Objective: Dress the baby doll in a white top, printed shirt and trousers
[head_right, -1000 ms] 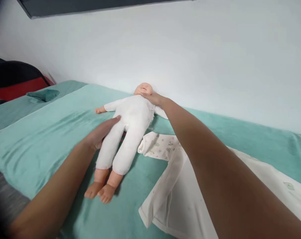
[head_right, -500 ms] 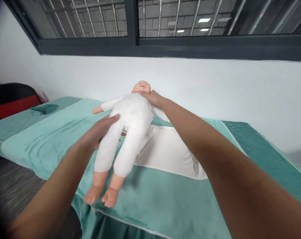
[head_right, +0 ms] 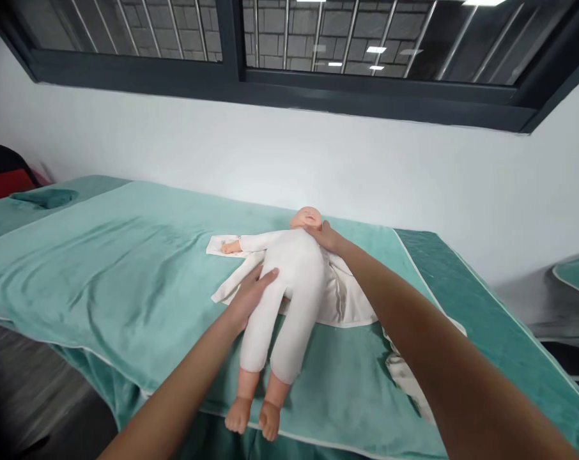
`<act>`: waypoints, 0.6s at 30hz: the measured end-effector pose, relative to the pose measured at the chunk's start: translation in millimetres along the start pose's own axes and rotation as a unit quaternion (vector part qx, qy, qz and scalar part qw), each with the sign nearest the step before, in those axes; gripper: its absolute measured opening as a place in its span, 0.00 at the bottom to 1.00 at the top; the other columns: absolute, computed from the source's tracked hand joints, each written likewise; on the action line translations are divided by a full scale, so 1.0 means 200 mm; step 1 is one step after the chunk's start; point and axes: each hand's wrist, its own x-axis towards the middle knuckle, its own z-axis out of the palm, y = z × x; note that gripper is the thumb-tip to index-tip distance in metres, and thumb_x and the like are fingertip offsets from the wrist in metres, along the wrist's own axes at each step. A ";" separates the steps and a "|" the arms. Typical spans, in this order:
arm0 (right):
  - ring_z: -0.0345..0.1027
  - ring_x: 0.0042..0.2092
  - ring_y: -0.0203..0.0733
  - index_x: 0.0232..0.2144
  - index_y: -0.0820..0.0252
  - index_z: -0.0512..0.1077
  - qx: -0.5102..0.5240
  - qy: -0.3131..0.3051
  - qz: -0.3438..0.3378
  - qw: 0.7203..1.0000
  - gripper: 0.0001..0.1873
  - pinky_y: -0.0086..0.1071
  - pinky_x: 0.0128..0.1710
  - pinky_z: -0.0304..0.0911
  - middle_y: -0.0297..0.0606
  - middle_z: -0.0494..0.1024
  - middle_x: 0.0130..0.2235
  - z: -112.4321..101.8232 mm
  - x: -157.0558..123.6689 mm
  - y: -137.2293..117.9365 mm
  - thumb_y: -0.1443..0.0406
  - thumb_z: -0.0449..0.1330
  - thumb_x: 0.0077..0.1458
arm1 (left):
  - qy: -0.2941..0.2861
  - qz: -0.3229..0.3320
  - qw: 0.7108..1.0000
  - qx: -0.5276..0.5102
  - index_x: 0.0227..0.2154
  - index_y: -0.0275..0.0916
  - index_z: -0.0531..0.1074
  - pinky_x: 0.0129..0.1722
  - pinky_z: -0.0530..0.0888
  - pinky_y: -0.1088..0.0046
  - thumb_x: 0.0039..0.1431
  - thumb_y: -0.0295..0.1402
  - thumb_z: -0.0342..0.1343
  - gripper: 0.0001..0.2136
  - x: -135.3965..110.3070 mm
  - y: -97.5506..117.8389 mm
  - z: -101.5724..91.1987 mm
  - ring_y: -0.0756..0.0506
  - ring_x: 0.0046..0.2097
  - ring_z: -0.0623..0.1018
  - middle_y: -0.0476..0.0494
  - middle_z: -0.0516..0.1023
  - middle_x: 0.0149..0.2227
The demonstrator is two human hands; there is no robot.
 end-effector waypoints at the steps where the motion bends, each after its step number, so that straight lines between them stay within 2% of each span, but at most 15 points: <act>1: 0.70 0.58 0.65 0.60 0.67 0.65 -0.021 -0.006 0.004 1.000 0.44 0.54 0.57 0.63 0.63 0.74 0.58 -0.01 0.01 0.01 0.43 0.65 0.52 | 0.010 0.007 1.000 0.007 0.54 0.43 0.73 0.41 0.81 0.53 0.58 0.56 0.57 0.28 0.00 -0.02 0.00 0.35 0.40 0.84 0.34 0.83 0.47; 4: 0.70 0.56 0.70 0.63 0.65 0.62 -0.196 -0.002 -0.027 0.980 0.44 0.60 0.57 0.57 0.61 0.79 0.50 -0.03 0.03 -0.06 0.43 0.63 0.55 | 0.057 0.045 0.995 0.062 0.49 0.44 0.76 0.54 0.77 0.56 0.63 0.53 0.53 0.21 -0.03 -0.04 -0.02 0.34 0.53 0.80 0.37 0.80 0.53; 6: 0.71 0.52 0.68 0.62 0.64 0.63 -0.327 0.004 -0.109 0.939 0.37 0.59 0.54 0.59 0.58 0.80 0.46 0.01 0.02 -0.16 0.45 0.55 0.62 | 0.105 0.063 0.988 0.094 0.47 0.44 0.77 0.62 0.71 0.59 0.65 0.51 0.52 0.19 -0.04 -0.06 -0.03 0.35 0.61 0.75 0.38 0.78 0.57; 8: 0.71 0.52 0.62 0.59 0.60 0.67 -0.357 -0.024 -0.203 0.912 0.27 0.51 0.50 0.62 0.54 0.80 0.47 0.13 0.00 -0.28 0.50 0.52 0.66 | 0.135 0.076 0.983 0.101 0.47 0.44 0.77 0.66 0.67 0.59 0.66 0.49 0.51 0.18 -0.05 -0.07 -0.04 0.37 0.64 0.72 0.39 0.76 0.59; 10: 0.69 0.54 0.58 0.56 0.60 0.68 -0.362 -0.109 -0.290 0.879 0.22 0.45 0.47 0.63 0.52 0.77 0.52 0.30 -0.03 -0.37 0.54 0.52 0.67 | 0.132 0.083 0.983 0.096 0.49 0.45 0.76 0.66 0.67 0.57 0.67 0.48 0.49 0.18 -0.06 -0.09 -0.04 0.37 0.64 0.72 0.40 0.76 0.60; 12: 0.67 0.55 0.57 0.53 0.61 0.71 -0.390 -0.168 -0.335 0.841 0.19 0.42 0.46 0.63 0.51 0.75 0.54 0.49 -0.05 -0.43 0.57 0.54 0.66 | 0.130 0.082 0.983 0.100 0.49 0.46 0.76 0.64 0.68 0.56 0.68 0.48 0.48 0.18 -0.06 -0.10 -0.04 0.37 0.63 0.72 0.41 0.76 0.59; 15: 0.67 0.55 0.57 0.51 0.60 0.71 -0.424 -0.188 -0.355 0.812 0.15 0.43 0.47 0.62 0.50 0.75 0.54 0.67 -0.05 -0.45 0.61 0.55 0.65 | 0.142 0.075 0.980 0.120 0.51 0.47 0.75 0.64 0.67 0.55 0.69 0.46 0.48 0.17 -0.07 -0.12 -0.05 0.36 0.64 0.70 0.41 0.76 0.59; 18: 0.70 0.51 0.55 0.51 0.59 0.71 -0.432 -0.209 -0.328 0.814 0.15 0.41 0.44 0.62 0.48 0.77 0.52 0.68 -0.02 -0.44 0.62 0.56 0.63 | 0.144 0.080 0.979 0.121 0.51 0.47 0.75 0.65 0.67 0.56 0.69 0.44 0.48 0.16 -0.07 -0.12 -0.05 0.37 0.63 0.72 0.42 0.77 0.58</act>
